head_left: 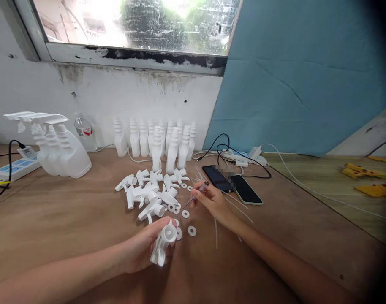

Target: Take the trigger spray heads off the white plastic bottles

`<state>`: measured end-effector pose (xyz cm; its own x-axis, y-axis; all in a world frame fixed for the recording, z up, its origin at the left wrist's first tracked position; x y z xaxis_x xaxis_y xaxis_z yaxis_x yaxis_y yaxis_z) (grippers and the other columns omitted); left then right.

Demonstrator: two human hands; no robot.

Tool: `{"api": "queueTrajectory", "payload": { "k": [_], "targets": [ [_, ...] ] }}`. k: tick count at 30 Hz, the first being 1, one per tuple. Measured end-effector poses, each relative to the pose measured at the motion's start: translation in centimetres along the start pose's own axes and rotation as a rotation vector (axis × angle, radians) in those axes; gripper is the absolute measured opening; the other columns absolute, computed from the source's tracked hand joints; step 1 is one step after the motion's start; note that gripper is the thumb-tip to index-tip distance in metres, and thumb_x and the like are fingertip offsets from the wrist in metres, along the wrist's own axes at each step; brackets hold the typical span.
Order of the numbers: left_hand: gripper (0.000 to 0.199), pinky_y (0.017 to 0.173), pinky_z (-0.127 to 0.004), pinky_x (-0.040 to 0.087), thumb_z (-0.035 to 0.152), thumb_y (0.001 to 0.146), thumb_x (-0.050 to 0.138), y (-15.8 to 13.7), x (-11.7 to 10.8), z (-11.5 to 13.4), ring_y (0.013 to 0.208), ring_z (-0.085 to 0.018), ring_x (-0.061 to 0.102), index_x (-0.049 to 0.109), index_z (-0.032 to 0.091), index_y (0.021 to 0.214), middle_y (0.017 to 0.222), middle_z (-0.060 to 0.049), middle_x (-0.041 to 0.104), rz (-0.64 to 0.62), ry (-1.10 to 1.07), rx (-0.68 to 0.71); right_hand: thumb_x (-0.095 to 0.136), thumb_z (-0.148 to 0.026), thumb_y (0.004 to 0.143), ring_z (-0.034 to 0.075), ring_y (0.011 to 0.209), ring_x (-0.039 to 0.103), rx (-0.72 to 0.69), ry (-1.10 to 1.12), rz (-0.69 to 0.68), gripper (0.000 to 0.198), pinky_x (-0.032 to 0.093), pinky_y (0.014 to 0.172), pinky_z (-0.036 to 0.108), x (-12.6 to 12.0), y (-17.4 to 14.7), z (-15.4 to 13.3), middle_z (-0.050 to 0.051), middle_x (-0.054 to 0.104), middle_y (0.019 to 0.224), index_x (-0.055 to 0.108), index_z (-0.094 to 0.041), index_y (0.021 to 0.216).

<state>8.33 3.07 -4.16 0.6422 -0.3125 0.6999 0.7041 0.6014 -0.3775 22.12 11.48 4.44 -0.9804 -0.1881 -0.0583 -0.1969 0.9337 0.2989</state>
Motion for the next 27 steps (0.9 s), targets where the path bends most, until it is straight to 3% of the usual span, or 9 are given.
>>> {"api": "queueTrajectory", "payload": {
  "k": [3, 5, 8, 12, 18, 27],
  "targets": [
    [0.025, 0.052, -0.018, 0.031, 0.042, 0.088, 0.057, -0.1, -0.1, -0.1, 0.056, -0.007, 0.048, 0.056, 0.017, 0.091, 0.073, 0.0, 0.055, 0.004, 0.01, -0.008, 0.061, -0.035, 0.086, 0.015, 0.063, 0.063, -0.086, -0.156, -0.025, 0.017, 0.051, 0.063, 0.029, -0.4, -0.1, -0.3, 0.001, 0.062, 0.072, 0.059, -0.019, 0.086],
    [0.025, 0.052, -0.018, 0.031, 0.043, 0.089, 0.056, -0.1, -0.1, -0.1, 0.056, -0.007, 0.049, 0.056, 0.018, 0.09, 0.071, 0.001, 0.055, -0.002, 0.012, -0.011, 0.059, -0.029, 0.087, 0.018, 0.078, 0.064, -0.218, -0.371, -0.062, 0.011, 0.051, 0.074, 0.033, -0.5, -0.2, -0.8, 0.004, 0.065, 0.085, 0.062, -0.02, 0.091],
    [0.026, 0.052, -0.019, 0.031, 0.043, 0.089, 0.055, -0.1, -0.1, -0.1, 0.056, -0.008, 0.048, 0.055, 0.018, 0.089, 0.07, 0.001, 0.053, -0.014, 0.007, -0.016, 0.053, -0.019, 0.087, 0.021, 0.096, 0.059, -0.434, -0.803, -0.292, 0.017, 0.047, 0.086, 0.038, 1.1, -0.9, -0.4, 0.009, 0.064, 0.106, 0.064, -0.021, 0.1],
    [0.026, 0.051, -0.019, 0.031, 0.043, 0.09, 0.054, -0.1, -0.1, -0.2, 0.056, -0.009, 0.048, 0.054, 0.018, 0.09, 0.07, 0.0, 0.053, -0.012, 0.005, -0.029, 0.047, -0.011, 0.085, 0.023, 0.093, 0.056, -0.555, -1.145, -0.588, 0.021, 0.045, 0.08, 0.038, 2.8, -1.8, 1.4, 0.013, 0.062, 0.108, 0.063, -0.015, 0.099],
    [0.024, 0.051, -0.019, 0.03, 0.042, 0.09, 0.054, -0.1, 0.1, -0.2, 0.055, -0.008, 0.048, 0.053, 0.018, 0.091, 0.07, 0.001, 0.052, -0.001, -0.001, -0.035, 0.047, 0.0, 0.078, 0.021, 0.091, 0.051, -0.541, -1.257, -0.666, 0.022, 0.042, 0.078, 0.032, 3.2, -1.9, 1.2, 0.011, 0.06, 0.098, 0.061, -0.013, 0.088],
    [0.026, 0.053, -0.018, 0.033, 0.044, 0.09, 0.053, 0.1, 0.0, -0.5, 0.057, -0.008, 0.049, 0.054, 0.018, 0.093, 0.071, 0.001, 0.051, -0.02, -0.019, -0.035, 0.046, 0.0, 0.079, 0.021, 0.096, 0.05, -0.489, -1.319, -0.698, 0.024, 0.042, 0.081, 0.031, 3.1, -1.8, 1.8, 0.011, 0.059, 0.099, 0.059, -0.012, 0.095]
  ]
}}
Point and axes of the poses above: each hand's wrist, its own y-axis towards the middle knuckle, its own x-axis out of the palm, z = x × y, the point moved 9 cm from there along y, towards the middle knuckle
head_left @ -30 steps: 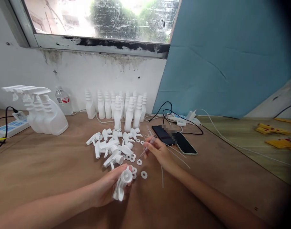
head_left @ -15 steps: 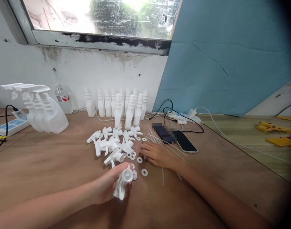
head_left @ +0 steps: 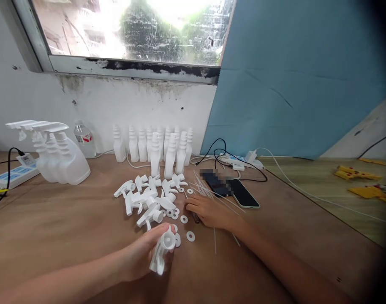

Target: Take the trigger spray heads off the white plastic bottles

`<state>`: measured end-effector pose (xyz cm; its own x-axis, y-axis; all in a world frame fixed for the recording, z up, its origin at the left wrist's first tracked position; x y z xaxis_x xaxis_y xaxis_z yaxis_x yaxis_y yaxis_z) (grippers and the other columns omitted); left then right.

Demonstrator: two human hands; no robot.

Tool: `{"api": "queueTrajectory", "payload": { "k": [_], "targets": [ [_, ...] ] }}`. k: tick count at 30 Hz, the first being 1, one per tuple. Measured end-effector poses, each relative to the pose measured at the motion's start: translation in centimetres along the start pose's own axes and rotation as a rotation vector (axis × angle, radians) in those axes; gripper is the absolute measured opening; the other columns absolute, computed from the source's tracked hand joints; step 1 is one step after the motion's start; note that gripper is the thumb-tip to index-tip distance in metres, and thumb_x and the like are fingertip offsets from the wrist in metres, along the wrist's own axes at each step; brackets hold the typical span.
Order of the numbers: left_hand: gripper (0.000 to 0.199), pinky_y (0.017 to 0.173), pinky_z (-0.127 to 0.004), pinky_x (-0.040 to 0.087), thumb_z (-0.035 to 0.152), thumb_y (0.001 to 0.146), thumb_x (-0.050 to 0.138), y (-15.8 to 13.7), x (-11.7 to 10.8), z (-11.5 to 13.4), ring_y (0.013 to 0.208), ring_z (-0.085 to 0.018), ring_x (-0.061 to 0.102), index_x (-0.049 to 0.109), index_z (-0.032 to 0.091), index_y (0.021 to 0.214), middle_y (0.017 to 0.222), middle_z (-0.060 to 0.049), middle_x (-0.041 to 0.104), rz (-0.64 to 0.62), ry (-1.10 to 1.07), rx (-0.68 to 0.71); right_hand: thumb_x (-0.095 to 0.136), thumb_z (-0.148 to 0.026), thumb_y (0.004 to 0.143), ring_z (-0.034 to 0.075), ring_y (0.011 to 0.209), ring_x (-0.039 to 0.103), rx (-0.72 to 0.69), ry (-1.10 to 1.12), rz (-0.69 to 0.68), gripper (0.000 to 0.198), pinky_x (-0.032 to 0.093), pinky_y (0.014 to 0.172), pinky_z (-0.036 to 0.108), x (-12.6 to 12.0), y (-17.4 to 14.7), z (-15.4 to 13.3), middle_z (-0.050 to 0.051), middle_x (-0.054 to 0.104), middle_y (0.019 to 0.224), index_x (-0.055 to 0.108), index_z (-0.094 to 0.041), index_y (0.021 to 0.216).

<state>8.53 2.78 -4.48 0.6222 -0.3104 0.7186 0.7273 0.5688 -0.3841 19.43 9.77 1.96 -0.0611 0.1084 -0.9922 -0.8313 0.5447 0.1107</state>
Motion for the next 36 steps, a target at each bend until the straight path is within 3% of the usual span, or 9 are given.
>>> {"api": "queueTrajectory", "payload": {
  "k": [5, 9, 13, 17, 21, 24, 26, 29, 36],
  "targets": [
    [0.035, 0.054, -0.02, 0.037, 0.051, 0.09, 0.049, -0.2, 0.6, 1.2, 0.058, -0.01, 0.05, 0.053, 0.017, 0.093, 0.074, -0.002, 0.052, -0.056, 0.012, 0.167, 0.048, 0.002, 0.075, 0.021, 0.094, 0.051, 0.013, -0.011, -0.004, 0.027, 0.041, 0.077, 0.03, -0.2, -0.1, -0.1, 0.01, 0.06, 0.099, 0.059, -0.013, 0.095],
    [0.029, 0.059, -0.023, 0.041, 0.038, 0.083, 0.059, -1.3, 2.7, 2.5, 0.068, -0.013, 0.053, 0.053, 0.015, 0.1, 0.089, -0.006, 0.055, -0.215, 0.096, 0.314, 0.046, 0.002, 0.077, 0.021, 0.093, 0.051, 0.014, -0.008, 0.009, 0.027, 0.041, 0.078, 0.03, -0.3, -0.1, -0.1, 0.01, 0.06, 0.099, 0.059, -0.012, 0.096],
    [0.048, 0.06, -0.023, 0.043, 0.024, 0.068, 0.071, -2.4, 3.5, 5.0, 0.072, -0.014, 0.056, 0.043, 0.022, 0.108, 0.096, -0.003, 0.056, -0.265, 0.184, 0.437, 0.046, 0.001, 0.079, 0.021, 0.093, 0.051, 0.016, 0.012, 0.011, 0.026, 0.041, 0.078, 0.031, 0.0, -0.2, 0.1, 0.009, 0.06, 0.099, 0.06, -0.012, 0.096],
    [0.048, 0.06, -0.025, 0.046, 0.028, 0.078, 0.067, -2.6, 2.4, 10.8, 0.075, -0.016, 0.06, 0.035, 0.025, 0.114, 0.104, -0.005, 0.056, -0.045, 0.543, 0.533, 0.043, 0.0, 0.083, 0.021, 0.096, 0.049, 0.001, 0.03, 0.049, 0.026, 0.041, 0.081, 0.032, -0.1, -0.2, 0.2, 0.011, 0.06, 0.102, 0.06, -0.012, 0.098],
    [0.054, 0.058, -0.022, 0.043, 0.039, 0.082, 0.065, -2.1, 1.4, 18.4, 0.073, -0.015, 0.059, 0.03, 0.025, 0.121, 0.088, -0.002, 0.059, 0.203, 0.994, 0.732, 0.042, -0.001, 0.085, 0.021, 0.095, 0.049, 0.02, 0.083, 0.084, 0.025, 0.042, 0.083, 0.032, 0.0, -0.2, 0.5, 0.01, 0.059, 0.099, 0.06, -0.014, 0.096],
    [0.053, 0.05, -0.02, 0.034, 0.047, 0.082, 0.061, -0.9, -0.6, 21.7, 0.056, -0.011, 0.047, 0.034, 0.023, 0.121, 0.068, 0.005, 0.048, 0.454, 1.199, 0.796, 0.041, -0.001, 0.085, 0.021, 0.094, 0.048, 0.031, 0.119, 0.126, 0.024, 0.042, 0.083, 0.033, 0.1, -0.3, 0.8, 0.009, 0.059, 0.098, 0.059, -0.014, 0.094],
    [0.052, 0.05, -0.022, 0.033, 0.049, 0.082, 0.059, 0.0, -1.8, 22.5, 0.052, -0.012, 0.043, 0.037, 0.021, 0.119, 0.062, 0.007, 0.043, 0.564, 1.281, 0.806, 0.04, -0.001, 0.085, 0.021, 0.093, 0.047, 0.033, 0.135, 0.149, 0.024, 0.041, 0.083, 0.034, 0.3, -0.3, 0.9, 0.009, 0.058, 0.098, 0.058, -0.015, 0.092],
    [0.051, 0.055, -0.025, 0.036, 0.051, 0.081, 0.057, 1.1, -2.9, 22.4, 0.054, -0.014, 0.048, 0.041, 0.019, 0.117, 0.061, 0.006, 0.047, 0.64, 1.404, 0.778, 0.04, -0.002, 0.086, 0.021, 0.096, 0.045, 0.038, 0.157, 0.167, 0.024, 0.041, 0.086, 0.036, 0.6, -0.4, 1.0, 0.009, 0.058, 0.1, 0.058, -0.015, 0.093],
    [0.052, 0.062, -0.03, 0.042, 0.058, 0.08, 0.052, 1.7, -3.8, 21.7, 0.066, -0.02, 0.057, 0.052, 0.016, 0.111, 0.073, -0.002, 0.059, 0.679, 1.692, 0.7, 0.041, -0.001, 0.084, 0.021, 0.096, 0.045, 0.039, 0.186, 0.182, 0.024, 0.041, 0.087, 0.037, 0.9, -0.3, 1.3, 0.008, 0.058, 0.103, 0.057, -0.016, 0.093]
  ]
}}
Point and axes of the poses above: each hand's wrist, its own y-axis towards the middle knuckle, its own x-axis out of the palm, z = x × y, the point moved 9 cm from there along y, towards the middle knuckle
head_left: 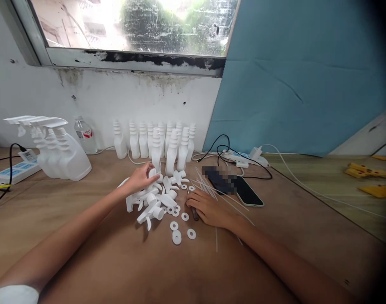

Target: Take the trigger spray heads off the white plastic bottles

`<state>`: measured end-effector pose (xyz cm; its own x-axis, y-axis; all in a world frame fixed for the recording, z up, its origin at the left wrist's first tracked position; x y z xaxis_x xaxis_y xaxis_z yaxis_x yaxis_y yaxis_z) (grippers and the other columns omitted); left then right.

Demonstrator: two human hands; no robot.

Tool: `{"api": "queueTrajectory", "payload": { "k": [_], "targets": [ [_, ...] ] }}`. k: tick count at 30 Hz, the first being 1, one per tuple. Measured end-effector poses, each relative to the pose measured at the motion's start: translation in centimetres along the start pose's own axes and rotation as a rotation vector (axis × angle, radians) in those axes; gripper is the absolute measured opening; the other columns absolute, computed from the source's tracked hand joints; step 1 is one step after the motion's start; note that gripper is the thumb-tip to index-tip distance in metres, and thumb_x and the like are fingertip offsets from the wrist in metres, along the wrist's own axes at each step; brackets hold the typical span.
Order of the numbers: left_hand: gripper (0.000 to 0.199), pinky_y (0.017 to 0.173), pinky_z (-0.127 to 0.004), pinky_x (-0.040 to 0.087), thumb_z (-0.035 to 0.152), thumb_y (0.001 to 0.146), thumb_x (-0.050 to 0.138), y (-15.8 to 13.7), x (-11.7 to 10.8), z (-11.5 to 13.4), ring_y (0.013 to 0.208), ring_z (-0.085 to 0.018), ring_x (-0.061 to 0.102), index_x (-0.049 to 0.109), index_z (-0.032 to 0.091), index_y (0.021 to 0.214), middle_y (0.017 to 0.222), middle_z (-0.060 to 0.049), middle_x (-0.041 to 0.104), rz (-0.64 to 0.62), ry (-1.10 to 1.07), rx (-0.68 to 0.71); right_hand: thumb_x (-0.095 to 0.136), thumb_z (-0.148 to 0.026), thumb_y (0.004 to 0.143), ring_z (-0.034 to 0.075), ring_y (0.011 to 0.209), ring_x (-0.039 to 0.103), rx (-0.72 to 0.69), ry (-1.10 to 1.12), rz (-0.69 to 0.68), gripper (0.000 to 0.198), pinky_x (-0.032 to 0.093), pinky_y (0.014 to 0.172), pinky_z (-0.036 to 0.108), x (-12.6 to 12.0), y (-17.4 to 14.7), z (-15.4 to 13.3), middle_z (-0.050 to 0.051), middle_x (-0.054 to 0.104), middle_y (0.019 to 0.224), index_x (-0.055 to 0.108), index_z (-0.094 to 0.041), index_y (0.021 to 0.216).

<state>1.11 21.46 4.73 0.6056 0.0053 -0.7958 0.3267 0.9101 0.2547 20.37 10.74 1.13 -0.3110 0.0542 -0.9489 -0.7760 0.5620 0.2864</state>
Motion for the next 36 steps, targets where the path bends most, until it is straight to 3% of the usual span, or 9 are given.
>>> {"api": "queueTrajectory", "payload": {
  "k": [4, 8, 13, 17, 23, 26, 31, 34, 36],
  "targets": [
    [0.05, 0.075, -0.033, 0.046, 0.059, 0.081, 0.05, 0.1, -0.2, 0.0, 0.084, -0.024, 0.061, 0.058, 0.016, 0.106, 0.096, -0.009, 0.065, 0.013, 0.016, 0.05, 0.04, 0.0, 0.084, 0.021, 0.096, 0.045, 0.012, 0.01, 0.012, 0.025, 0.041, 0.086, 0.036, -0.4, 0.0, -0.2, 0.008, 0.058, 0.1, 0.057, -0.017, 0.091],
    [0.049, 0.078, -0.035, 0.046, 0.054, 0.082, 0.051, 0.2, -2.5, -0.1, 0.09, -0.025, 0.061, 0.057, 0.015, 0.111, 0.103, -0.012, 0.065, 0.083, 0.044, 0.055, 0.04, -0.001, 0.085, 0.021, 0.095, 0.045, 0.028, 0.022, 0.009, 0.024, 0.042, 0.084, 0.035, -0.5, 0.0, -0.3, 0.008, 0.057, 0.098, 0.057, -0.017, 0.089],
    [0.051, 0.068, -0.031, 0.048, 0.053, 0.082, 0.053, -0.3, -8.6, -0.8, 0.076, -0.021, 0.065, 0.05, 0.02, 0.121, 0.087, -0.005, 0.069, 0.195, 0.045, -0.07, 0.04, 0.002, 0.081, 0.021, 0.095, 0.044, 0.037, 0.008, 0.007, 0.027, 0.041, 0.086, 0.037, -0.2, 0.0, -0.1, 0.008, 0.057, 0.1, 0.057, -0.016, 0.091],
    [0.052, 0.069, -0.028, 0.048, 0.05, 0.079, 0.058, -1.6, -14.8, -1.4, 0.079, -0.019, 0.066, 0.051, 0.022, 0.122, 0.087, -0.003, 0.07, 0.39, 0.044, -0.16, 0.039, 0.003, 0.08, 0.021, 0.096, 0.043, 0.041, 0.03, 0.019, 0.028, 0.04, 0.086, 0.036, -0.1, 0.0, 0.1, 0.008, 0.056, 0.101, 0.055, -0.016, 0.092],
    [0.053, 0.073, -0.027, 0.048, 0.045, 0.081, 0.058, -5.1, -21.3, -0.8, 0.078, -0.016, 0.063, 0.046, 0.023, 0.128, 0.093, -0.002, 0.07, 0.652, 0.07, -0.118, 0.039, 0.006, 0.076, 0.021, 0.095, 0.043, 0.05, 0.04, 0.019, 0.03, 0.041, 0.084, 0.036, 0.1, 0.1, 0.2, 0.007, 0.056, 0.101, 0.054, -0.017, 0.091],
    [0.056, 0.074, -0.027, 0.046, 0.044, 0.082, 0.055, -5.4, -21.4, -1.0, 0.079, -0.016, 0.063, 0.044, 0.026, 0.134, 0.085, 0.001, 0.069, 0.622, 0.16, -0.125, 0.039, 0.006, 0.075, 0.021, 0.096, 0.043, 0.049, 0.047, 0.024, 0.031, 0.041, 0.084, 0.036, 0.2, 0.1, 0.2, 0.008, 0.055, 0.103, 0.053, -0.017, 0.091],
    [0.06, 0.065, -0.026, 0.043, 0.042, 0.076, 0.056, -3.3, -17.4, -2.5, 0.066, -0.018, 0.059, 0.05, 0.024, 0.133, 0.069, 0.002, 0.064, 0.279, 0.298, -0.2, 0.039, 0.007, 0.073, 0.021, 0.096, 0.044, 0.052, 0.05, 0.038, 0.034, 0.041, 0.086, 0.037, 0.2, 0.0, 0.3, 0.007, 0.055, 0.103, 0.053, -0.017, 0.091],
    [0.062, 0.065, -0.027, 0.043, 0.047, 0.079, 0.051, -3.7, -17.3, -0.5, 0.065, -0.017, 0.058, 0.045, 0.026, 0.138, 0.071, 0.001, 0.062, 0.319, 0.252, -0.108, 0.039, 0.007, 0.074, 0.021, 0.098, 0.044, 0.054, 0.057, 0.02, 0.033, 0.041, 0.087, 0.038, 0.3, 0.0, 0.3, 0.007, 0.055, 0.104, 0.053, -0.017, 0.092],
    [0.066, 0.065, -0.027, 0.044, 0.05, 0.079, 0.051, -4.1, -16.7, 1.1, 0.065, -0.017, 0.057, 0.04, 0.029, 0.141, 0.073, 0.001, 0.062, 0.205, 0.167, -0.031, 0.039, 0.007, 0.074, 0.021, 0.098, 0.044, 0.055, 0.058, 0.021, 0.033, 0.041, 0.086, 0.038, 0.2, 0.0, 0.3, 0.008, 0.055, 0.104, 0.053, -0.017, 0.091]
  ]
}}
Point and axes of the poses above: each hand's wrist, its own y-axis towards the middle knuckle, its own x-axis out of the palm, z = x × y, the point moved 9 cm from there along y, towards the middle knuckle
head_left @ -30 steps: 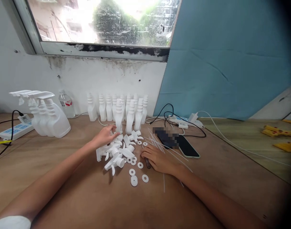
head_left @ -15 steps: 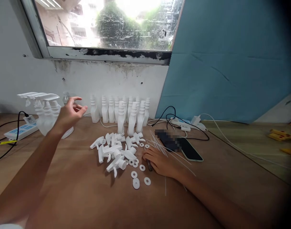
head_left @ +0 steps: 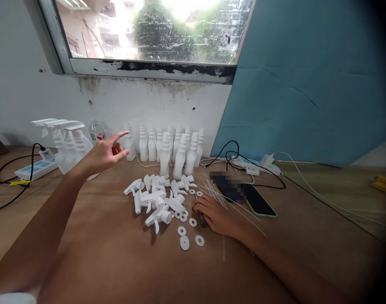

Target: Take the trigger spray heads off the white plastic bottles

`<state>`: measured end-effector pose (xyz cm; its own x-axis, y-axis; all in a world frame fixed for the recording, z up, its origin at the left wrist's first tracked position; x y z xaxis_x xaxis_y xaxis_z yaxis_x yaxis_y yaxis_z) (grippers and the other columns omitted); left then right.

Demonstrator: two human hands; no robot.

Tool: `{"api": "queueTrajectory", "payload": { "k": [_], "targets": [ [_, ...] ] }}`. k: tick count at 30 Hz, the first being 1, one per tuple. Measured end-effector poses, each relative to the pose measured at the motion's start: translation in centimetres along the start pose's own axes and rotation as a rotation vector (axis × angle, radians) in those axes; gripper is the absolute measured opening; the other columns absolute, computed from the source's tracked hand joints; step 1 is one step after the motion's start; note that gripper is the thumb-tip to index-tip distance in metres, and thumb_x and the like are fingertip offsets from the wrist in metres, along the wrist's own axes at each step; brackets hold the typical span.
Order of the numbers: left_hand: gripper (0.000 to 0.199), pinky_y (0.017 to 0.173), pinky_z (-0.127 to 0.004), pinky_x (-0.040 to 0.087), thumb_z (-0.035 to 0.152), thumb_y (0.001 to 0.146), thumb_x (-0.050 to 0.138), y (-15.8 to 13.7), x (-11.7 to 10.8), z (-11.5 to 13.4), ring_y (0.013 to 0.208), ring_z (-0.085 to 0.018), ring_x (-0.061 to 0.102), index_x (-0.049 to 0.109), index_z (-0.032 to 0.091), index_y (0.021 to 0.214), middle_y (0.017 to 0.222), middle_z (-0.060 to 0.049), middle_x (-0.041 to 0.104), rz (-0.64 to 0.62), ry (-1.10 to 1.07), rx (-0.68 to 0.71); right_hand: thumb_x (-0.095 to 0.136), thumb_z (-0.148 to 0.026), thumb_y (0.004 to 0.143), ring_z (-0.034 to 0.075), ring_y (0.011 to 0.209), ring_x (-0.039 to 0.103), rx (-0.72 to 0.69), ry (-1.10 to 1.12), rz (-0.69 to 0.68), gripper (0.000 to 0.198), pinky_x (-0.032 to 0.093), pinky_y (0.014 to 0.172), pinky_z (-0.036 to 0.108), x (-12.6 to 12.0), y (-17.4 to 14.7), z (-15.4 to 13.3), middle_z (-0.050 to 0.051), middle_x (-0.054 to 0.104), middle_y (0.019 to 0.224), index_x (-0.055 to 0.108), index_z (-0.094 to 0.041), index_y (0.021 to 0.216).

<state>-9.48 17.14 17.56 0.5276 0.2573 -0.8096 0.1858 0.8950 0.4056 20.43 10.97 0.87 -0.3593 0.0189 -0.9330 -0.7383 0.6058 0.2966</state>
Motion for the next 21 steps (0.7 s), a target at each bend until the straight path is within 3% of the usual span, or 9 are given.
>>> {"api": "queueTrajectory", "payload": {
  "k": [3, 5, 9, 12, 15, 18, 21],
  "targets": [
    [0.059, 0.06, -0.026, 0.043, 0.056, 0.077, 0.054, -1.3, 2.0, 0.7, 0.063, -0.018, 0.055, 0.053, 0.032, 0.132, 0.072, -0.001, 0.061, -0.371, -0.025, 0.039, 0.039, 0.007, 0.074, 0.021, 0.097, 0.044, 0.0, -0.003, 0.005, 0.033, 0.042, 0.085, 0.038, 0.0, 0.1, 0.0, 0.008, 0.055, 0.104, 0.053, -0.017, 0.091],
    [0.05, 0.059, -0.026, 0.042, 0.059, 0.078, 0.053, -1.5, 2.3, -1.2, 0.065, -0.018, 0.056, 0.063, 0.033, 0.119, 0.073, -0.001, 0.063, -0.469, 0.071, -0.031, 0.039, 0.007, 0.074, 0.021, 0.096, 0.044, 0.0, -0.006, 0.007, 0.032, 0.042, 0.084, 0.037, 0.0, 0.1, 0.0, 0.008, 0.055, 0.104, 0.053, -0.017, 0.09],
    [0.051, 0.079, -0.03, 0.044, 0.054, 0.077, 0.057, -0.2, 0.1, -7.8, 0.091, -0.023, 0.061, 0.059, 0.029, 0.122, 0.1, -0.003, 0.067, -0.305, 0.352, -0.308, 0.039, 0.006, 0.075, 0.021, 0.096, 0.045, -0.002, -0.007, 0.019, 0.031, 0.041, 0.084, 0.037, -0.2, 0.1, -0.1, 0.008, 0.055, 0.104, 0.053, -0.017, 0.09],
    [0.059, 0.086, -0.046, 0.042, 0.05, 0.076, 0.058, -0.3, -2.3, -11.2, 0.11, -0.039, 0.054, 0.055, 0.012, 0.121, 0.121, -0.021, 0.058, -0.161, 0.479, -0.517, 0.039, 0.007, 0.075, 0.021, 0.096, 0.044, -0.005, -0.001, 0.021, 0.031, 0.041, 0.085, 0.037, -0.2, 0.1, -0.2, 0.008, 0.055, 0.104, 0.052, -0.017, 0.09],
    [0.069, 0.082, -0.054, 0.041, 0.054, 0.078, 0.053, -1.3, -4.4, -12.8, 0.115, -0.05, 0.048, 0.048, 0.001, 0.121, 0.127, -0.034, 0.049, -0.024, 0.505, -0.701, 0.039, 0.007, 0.074, 0.021, 0.096, 0.044, -0.01, 0.0, 0.031, 0.032, 0.041, 0.085, 0.037, -0.2, 0.1, -0.3, 0.008, 0.055, 0.104, 0.052, -0.017, 0.09],
    [0.076, 0.083, -0.052, 0.042, 0.058, 0.077, 0.052, -1.9, -5.0, -13.7, 0.118, -0.05, 0.046, 0.042, 0.0, 0.125, 0.131, -0.035, 0.045, 0.07, 0.457, -0.783, 0.039, 0.007, 0.075, 0.021, 0.096, 0.044, -0.005, 0.005, 0.037, 0.032, 0.041, 0.085, 0.037, -0.2, 0.1, -0.2, 0.007, 0.055, 0.102, 0.053, -0.017, 0.091],
    [0.081, 0.082, -0.053, 0.042, 0.064, 0.074, 0.052, -1.9, -4.2, -14.8, 0.12, -0.05, 0.045, 0.042, 0.002, 0.125, 0.132, -0.035, 0.045, 0.056, 0.418, -0.783, 0.039, 0.006, 0.075, 0.021, 0.095, 0.043, -0.003, 0.006, 0.036, 0.032, 0.041, 0.084, 0.036, -0.3, 0.1, -0.2, 0.008, 0.055, 0.101, 0.053, -0.017, 0.091]
  ]
}}
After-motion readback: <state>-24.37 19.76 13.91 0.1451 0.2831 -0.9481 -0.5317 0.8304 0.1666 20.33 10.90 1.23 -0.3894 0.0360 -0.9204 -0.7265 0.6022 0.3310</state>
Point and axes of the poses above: each hand's wrist, its own y-axis towards the middle knuckle, its own x-axis out of the palm, z = x × y, the point moved 9 cm from there along y, towards the middle knuckle
